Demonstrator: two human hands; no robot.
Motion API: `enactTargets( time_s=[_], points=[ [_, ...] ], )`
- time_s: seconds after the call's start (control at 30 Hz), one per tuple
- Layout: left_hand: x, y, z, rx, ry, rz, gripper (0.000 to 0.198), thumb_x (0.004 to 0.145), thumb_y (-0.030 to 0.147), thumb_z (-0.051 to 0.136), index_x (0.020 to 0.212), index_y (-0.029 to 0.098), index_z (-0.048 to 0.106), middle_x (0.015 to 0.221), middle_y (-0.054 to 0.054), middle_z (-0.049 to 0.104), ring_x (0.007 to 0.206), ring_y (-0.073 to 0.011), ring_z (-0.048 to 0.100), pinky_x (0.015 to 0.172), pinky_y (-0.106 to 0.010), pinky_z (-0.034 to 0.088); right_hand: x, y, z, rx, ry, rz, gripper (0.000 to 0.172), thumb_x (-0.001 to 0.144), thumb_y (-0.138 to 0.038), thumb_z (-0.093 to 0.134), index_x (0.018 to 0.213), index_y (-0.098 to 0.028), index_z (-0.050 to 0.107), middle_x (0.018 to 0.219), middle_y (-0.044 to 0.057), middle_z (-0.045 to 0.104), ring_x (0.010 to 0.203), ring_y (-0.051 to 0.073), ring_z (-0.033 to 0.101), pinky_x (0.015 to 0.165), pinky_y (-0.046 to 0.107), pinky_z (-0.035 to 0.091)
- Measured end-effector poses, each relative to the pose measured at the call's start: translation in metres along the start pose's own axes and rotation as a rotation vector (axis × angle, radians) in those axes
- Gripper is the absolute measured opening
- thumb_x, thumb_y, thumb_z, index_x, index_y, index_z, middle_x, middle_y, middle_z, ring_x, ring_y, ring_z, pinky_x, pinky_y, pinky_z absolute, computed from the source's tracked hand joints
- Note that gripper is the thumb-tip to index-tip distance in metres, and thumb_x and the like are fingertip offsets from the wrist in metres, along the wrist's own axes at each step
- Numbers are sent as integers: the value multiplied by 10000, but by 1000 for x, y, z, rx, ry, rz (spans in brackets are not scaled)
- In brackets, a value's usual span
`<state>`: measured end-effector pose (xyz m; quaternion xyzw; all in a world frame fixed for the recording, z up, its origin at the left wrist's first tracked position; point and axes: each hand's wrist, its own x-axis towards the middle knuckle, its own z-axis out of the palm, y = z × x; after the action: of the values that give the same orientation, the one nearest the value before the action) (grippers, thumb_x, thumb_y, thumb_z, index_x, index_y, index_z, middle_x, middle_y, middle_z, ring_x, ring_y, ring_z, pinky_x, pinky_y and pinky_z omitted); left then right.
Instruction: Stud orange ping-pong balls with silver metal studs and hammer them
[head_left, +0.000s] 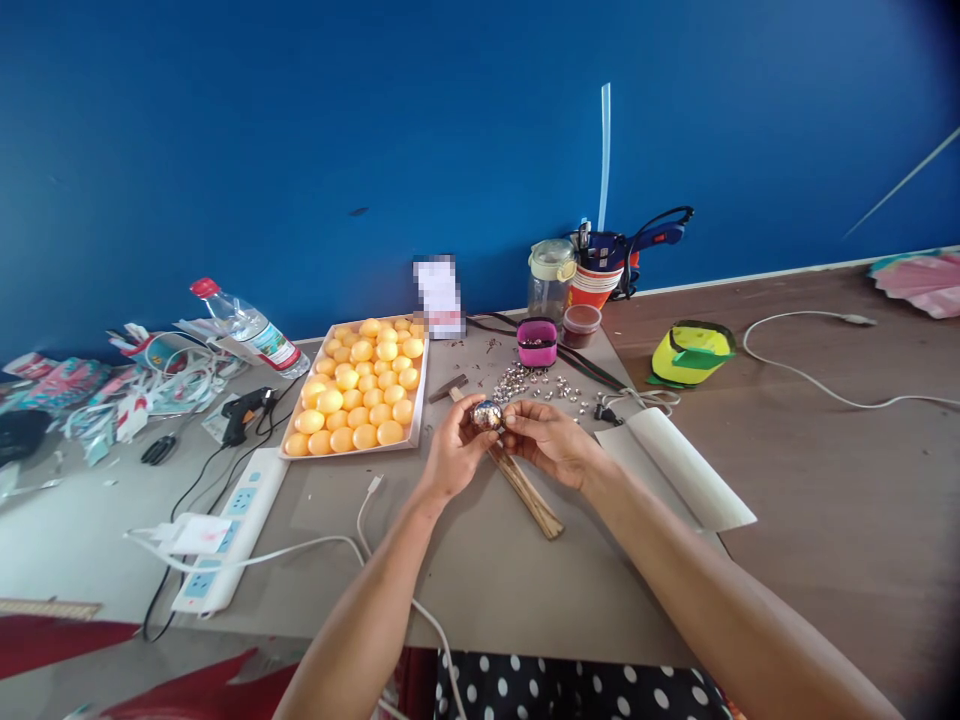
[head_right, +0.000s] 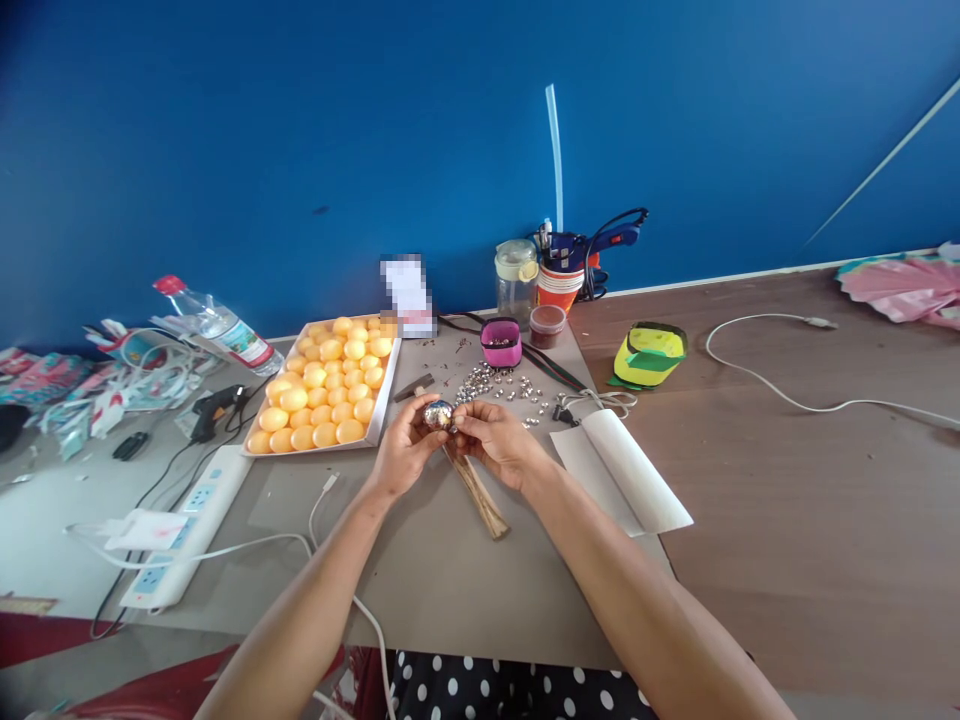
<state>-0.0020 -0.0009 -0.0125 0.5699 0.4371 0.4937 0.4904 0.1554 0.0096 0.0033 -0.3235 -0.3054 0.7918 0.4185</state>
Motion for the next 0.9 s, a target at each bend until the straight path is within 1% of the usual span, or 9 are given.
enactTargets(
  time_s=[0.1,0.2,0.4,0.57,0.7,0.83,0.9],
  points=[
    [-1,1,0,63,13,9,515,696,345,691,1142,176,495,966,-64,599,842,-169,583,780,-301,478,0,0,-1,41,-3,36,256,599,-271,754,686,-171,535,568,-26,571,527,91,531,574,246,446],
    [-2,3,2,97,15,17,497,711,347,676,1142,175,499,1012,-79,595,882,-181,583,816,-317,472,0,1,-1,71,22,65,248,600,-250,751,695,-170,536,571,-11,591,526,101,554,578,253,469],
    [-4,1,3,121,16,33,488,735,329,655,1166,173,486,1031,-86,590,898,-180,580,838,-325,471,0,3,0,112,46,68,251,603,-206,745,689,-170,512,560,-14,591,518,95,561,587,244,487],
    [-5,-1,2,155,10,39,494,746,344,639,1183,176,485,1047,-94,600,911,-195,589,844,-349,480,-1,5,1,105,43,72,236,639,-223,720,694,-176,495,533,-28,567,500,94,551,582,253,483],
    [-7,0,2,180,-2,36,472,759,313,627,1190,175,494,1057,-96,604,928,-199,591,861,-350,471,-2,6,2,83,70,67,238,630,-228,716,682,-184,489,521,-32,553,480,100,530,555,270,470],
    [-7,1,3,156,-1,11,464,751,304,635,1178,180,500,1050,-89,605,927,-198,592,854,-341,469,-3,6,5,23,110,25,264,612,-264,731,670,-187,485,515,-45,530,486,94,510,579,275,460],
    [-4,2,3,121,5,-4,474,730,308,658,1158,177,505,1036,-85,604,918,-194,590,848,-335,468,-2,6,6,12,94,25,279,606,-300,732,675,-190,485,510,-46,518,487,97,500,579,279,450]
  ],
)
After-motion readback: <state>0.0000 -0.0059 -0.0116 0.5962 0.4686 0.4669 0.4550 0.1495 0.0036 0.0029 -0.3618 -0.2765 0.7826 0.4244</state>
